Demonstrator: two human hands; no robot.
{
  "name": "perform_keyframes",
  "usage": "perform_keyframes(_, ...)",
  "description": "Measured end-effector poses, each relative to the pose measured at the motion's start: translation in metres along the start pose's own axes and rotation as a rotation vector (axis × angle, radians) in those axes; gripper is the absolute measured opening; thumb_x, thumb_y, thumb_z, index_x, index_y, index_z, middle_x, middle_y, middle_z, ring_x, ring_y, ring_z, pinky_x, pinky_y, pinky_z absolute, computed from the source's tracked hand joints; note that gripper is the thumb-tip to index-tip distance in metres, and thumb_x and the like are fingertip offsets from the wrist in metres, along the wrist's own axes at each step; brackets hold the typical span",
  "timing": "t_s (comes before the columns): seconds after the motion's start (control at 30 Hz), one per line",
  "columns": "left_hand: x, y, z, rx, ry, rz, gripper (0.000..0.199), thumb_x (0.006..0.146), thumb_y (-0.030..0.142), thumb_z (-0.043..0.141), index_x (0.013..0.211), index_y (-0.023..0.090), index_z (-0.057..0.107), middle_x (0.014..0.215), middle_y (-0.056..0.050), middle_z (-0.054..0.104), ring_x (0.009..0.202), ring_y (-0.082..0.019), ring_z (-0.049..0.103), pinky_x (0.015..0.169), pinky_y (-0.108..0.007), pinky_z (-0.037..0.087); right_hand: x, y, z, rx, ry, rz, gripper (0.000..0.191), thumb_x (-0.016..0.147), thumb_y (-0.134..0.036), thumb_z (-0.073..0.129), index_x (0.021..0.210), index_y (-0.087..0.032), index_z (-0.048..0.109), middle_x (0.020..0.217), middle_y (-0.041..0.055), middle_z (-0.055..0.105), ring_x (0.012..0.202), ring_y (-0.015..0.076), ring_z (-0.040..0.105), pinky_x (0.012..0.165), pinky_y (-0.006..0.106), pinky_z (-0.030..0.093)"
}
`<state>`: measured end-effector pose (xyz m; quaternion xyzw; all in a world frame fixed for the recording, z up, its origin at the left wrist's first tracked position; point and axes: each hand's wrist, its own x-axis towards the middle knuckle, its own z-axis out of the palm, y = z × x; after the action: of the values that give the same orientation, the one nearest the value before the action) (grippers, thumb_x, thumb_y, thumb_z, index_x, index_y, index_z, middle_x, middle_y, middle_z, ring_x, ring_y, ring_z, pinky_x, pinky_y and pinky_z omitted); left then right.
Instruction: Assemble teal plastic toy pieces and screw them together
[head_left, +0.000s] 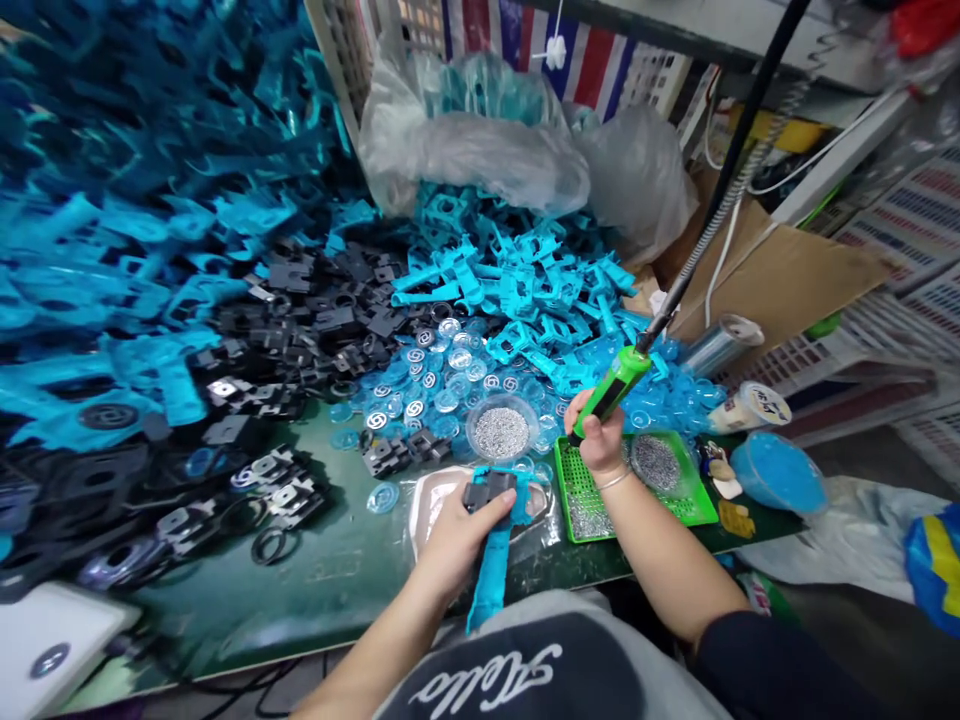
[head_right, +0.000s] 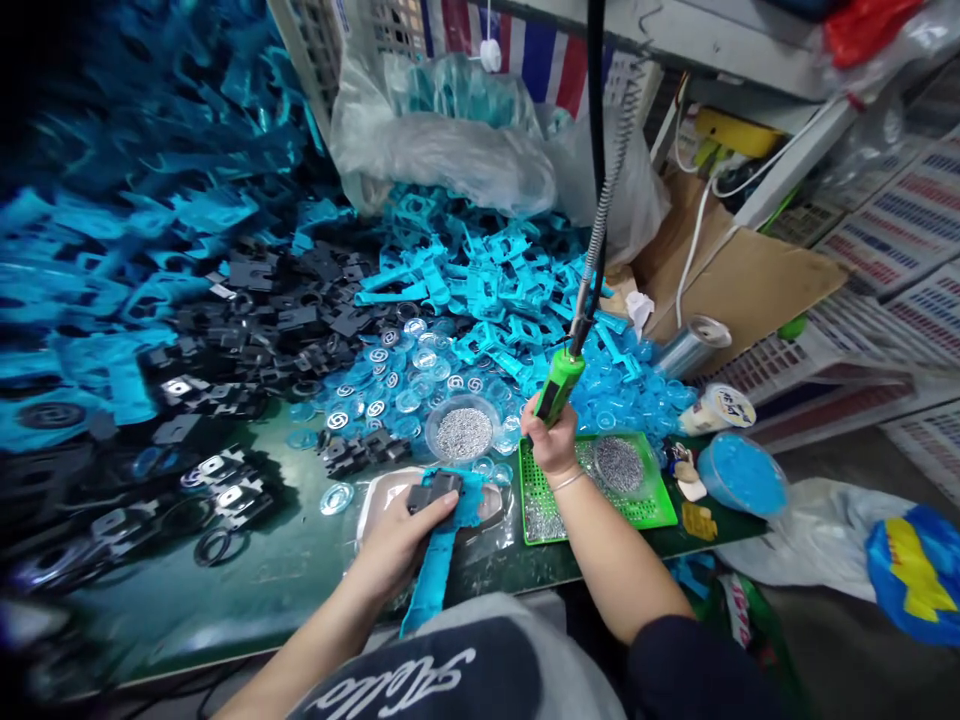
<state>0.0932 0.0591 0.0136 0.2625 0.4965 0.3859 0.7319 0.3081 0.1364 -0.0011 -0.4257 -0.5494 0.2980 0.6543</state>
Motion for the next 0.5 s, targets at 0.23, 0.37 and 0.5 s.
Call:
perform_keyframes(0.23, -0.002, 0.007, 0.005, 0.058, -0.024, 0.023, 0.051, 0.057, 0.046, 0.094, 0.092, 0.016, 0.073, 0.088, -0.007, 0.077, 0.079, -0.023, 0.07, 0.077, -0.033, 0.053, -0.003, 0.003, -0.001, -0.022, -0.016, -0.002, 0.051, 0.083, -0.075, 0.06, 0.078, -0.025, 0.05, 0.056, -0.0043, 0.049, 0.045, 0.0143, 0.048, 0.045, 0.03, 0.04)
perform_keyframes(0.37, -0.002, 0.008, 0.005, 0.097, -0.031, 0.056, 0.045, 0.06, 0.044, 0.091, 0.091, 0.016, 0.073, 0.086, -0.007, 0.077, 0.076, -0.023, 0.069, 0.076, -0.034, 0.052, -0.005, 0.003, 0.001, -0.029, -0.017, -0.031, 0.047, 0.085, -0.071, 0.061, 0.079, -0.025, 0.051, 0.057, -0.0032, 0.051, 0.046, 0.0153, 0.05, 0.045, 0.031, 0.041)
perform_keyframes(0.5, -0.006, 0.011, 0.009, 0.242, -0.012, 0.117, 0.038, 0.063, 0.041, 0.088, 0.088, 0.016, 0.074, 0.085, -0.008, 0.078, 0.079, -0.027, 0.07, 0.076, -0.036, 0.053, -0.001, -0.01, 0.002, 0.01, 0.004, -0.097, 0.045, 0.083, -0.068, 0.067, 0.079, -0.026, 0.052, 0.06, -0.0032, 0.05, 0.045, 0.0153, 0.049, 0.042, 0.031, 0.04)
